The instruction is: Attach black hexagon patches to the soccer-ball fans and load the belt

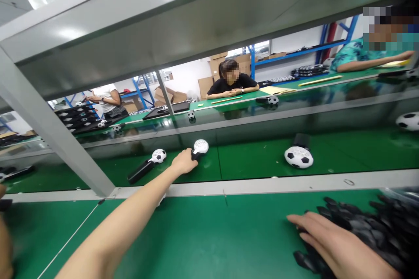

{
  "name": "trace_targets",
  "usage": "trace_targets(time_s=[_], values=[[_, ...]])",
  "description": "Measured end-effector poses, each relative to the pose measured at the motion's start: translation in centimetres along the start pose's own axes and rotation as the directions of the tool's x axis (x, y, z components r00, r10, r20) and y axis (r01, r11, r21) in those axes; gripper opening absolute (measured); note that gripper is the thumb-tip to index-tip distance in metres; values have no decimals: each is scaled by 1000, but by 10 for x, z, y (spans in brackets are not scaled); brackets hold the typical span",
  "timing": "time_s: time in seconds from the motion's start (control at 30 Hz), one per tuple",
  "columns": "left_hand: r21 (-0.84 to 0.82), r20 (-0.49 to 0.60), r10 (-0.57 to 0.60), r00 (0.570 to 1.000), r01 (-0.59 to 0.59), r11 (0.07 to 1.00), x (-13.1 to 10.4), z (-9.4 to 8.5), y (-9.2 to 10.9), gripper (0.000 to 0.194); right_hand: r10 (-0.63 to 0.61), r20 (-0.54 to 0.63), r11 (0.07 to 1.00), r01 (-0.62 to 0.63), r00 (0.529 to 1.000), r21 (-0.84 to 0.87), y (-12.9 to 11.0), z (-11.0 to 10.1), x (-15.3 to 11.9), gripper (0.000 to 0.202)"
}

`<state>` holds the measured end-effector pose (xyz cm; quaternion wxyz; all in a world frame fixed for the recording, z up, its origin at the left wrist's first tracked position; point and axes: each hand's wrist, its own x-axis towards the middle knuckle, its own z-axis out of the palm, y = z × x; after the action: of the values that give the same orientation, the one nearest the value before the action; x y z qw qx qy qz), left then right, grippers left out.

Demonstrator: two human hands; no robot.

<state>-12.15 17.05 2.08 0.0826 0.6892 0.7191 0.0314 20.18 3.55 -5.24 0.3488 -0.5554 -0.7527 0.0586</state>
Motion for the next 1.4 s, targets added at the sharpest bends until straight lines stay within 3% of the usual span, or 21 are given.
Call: trace_targets(time_s=[0.1,0.2,0.3,0.37,0.43,0.53,0.6,0.7,0.87,1.1,1.27,1.4], values=[[-49,42,169,985,-166,985,-55,5,13,58,-21,111,998,16,994,54,-9,-8,4,20],[-151,126,330,935,-311,938,-118,12,24,63,24,249,989,-59,968,133,-24,-14,4,21],[-222,238,359,903,-309,925,-164,19,33,70,27,367,974,-108,930,200,-35,-15,1,19],[-223,290,347,892,-289,931,-178,22,37,74,-6,401,964,-101,916,246,-39,-15,-1,22],[-212,285,356,890,-304,929,-179,24,42,78,-11,424,952,-120,906,282,-40,-15,-2,22],[-234,156,434,887,-394,889,-167,27,53,86,19,460,932,-182,888,313,-42,-17,-1,18],[-310,90,518,850,-471,826,-156,31,62,84,22,470,920,-202,883,336,-43,-18,-1,19],[-401,101,591,800,-511,760,-147,38,74,77,-5,453,908,-186,892,376,-48,-21,-1,19],[-333,78,533,842,-482,810,-149,48,80,75,-110,462,915,-92,880,392,-57,-23,-3,19],[-395,32,539,842,-485,780,-155,51,81,73,-177,414,928,11,893,372,-63,-22,-5,17],[-451,34,544,838,-473,757,-158,51,84,79,-184,393,906,1,901,422,-61,-13,-10,14],[-365,12,560,829,-517,774,-159,51,83,73,-118,367,909,-49,923,414,-63,-7,-13,13]])
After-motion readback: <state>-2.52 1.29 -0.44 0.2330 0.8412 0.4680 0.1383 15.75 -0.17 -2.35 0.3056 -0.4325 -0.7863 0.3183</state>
